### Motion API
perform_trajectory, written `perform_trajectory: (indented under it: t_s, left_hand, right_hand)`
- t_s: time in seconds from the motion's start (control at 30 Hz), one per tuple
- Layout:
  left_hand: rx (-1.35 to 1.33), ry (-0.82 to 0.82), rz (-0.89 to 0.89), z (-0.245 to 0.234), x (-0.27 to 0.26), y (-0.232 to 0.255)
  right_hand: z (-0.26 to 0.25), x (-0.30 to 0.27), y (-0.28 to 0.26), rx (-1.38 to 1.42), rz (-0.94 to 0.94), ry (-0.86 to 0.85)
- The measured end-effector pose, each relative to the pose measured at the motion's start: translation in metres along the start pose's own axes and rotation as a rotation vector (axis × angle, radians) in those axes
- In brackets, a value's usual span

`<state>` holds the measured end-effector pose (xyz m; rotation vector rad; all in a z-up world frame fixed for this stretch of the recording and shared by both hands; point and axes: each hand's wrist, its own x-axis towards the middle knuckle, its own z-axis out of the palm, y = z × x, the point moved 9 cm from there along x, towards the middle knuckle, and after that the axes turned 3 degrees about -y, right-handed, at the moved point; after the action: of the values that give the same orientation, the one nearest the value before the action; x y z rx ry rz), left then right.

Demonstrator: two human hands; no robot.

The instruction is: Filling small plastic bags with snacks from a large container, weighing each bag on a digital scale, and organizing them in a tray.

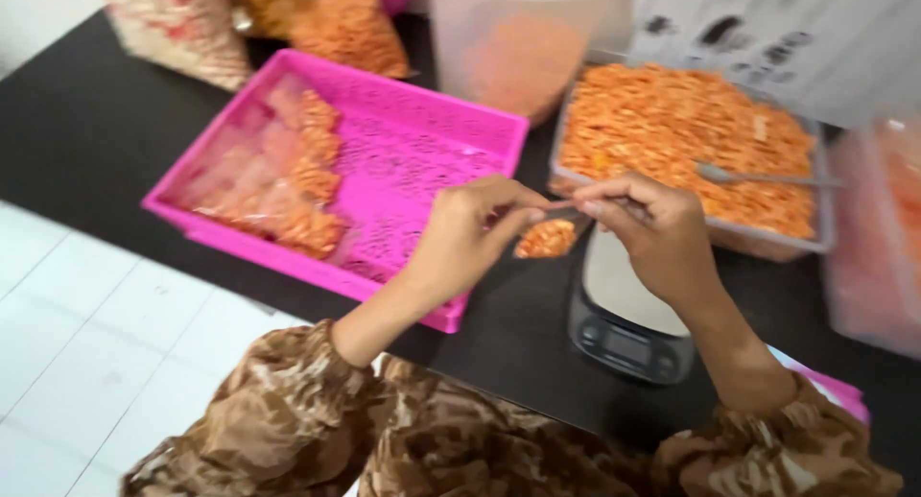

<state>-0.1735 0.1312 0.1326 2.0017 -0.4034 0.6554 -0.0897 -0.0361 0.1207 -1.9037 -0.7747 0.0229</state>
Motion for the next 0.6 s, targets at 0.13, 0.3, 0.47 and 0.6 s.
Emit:
perform_trajectory:
  t_s: [0.13,0.3,0.47,0.6]
  left_hand:
    - [0.113,0.047,-0.053,-0.065,-0.019,-0.031]
    - [0.082,0.171,-0.374,-0.130,-0.045,-0.095]
    - [0.106,0.226,-0.538,-0.169,-0.070,-0.162]
    - [0.621,0.059,-0.605,-0.184,-0.083,-0.220]
  right_hand:
    - [0.075,0.047,-0.014,0.202,-0.095,-0.113]
    - [0.170,0.103,-0.017,0.236,-0.166,-0.246]
    - [0.248,0.151,-0.004,0.263,-0.177,-0.288]
    - [0.297,0.163,0.003,0.078,-0.168,-0.380]
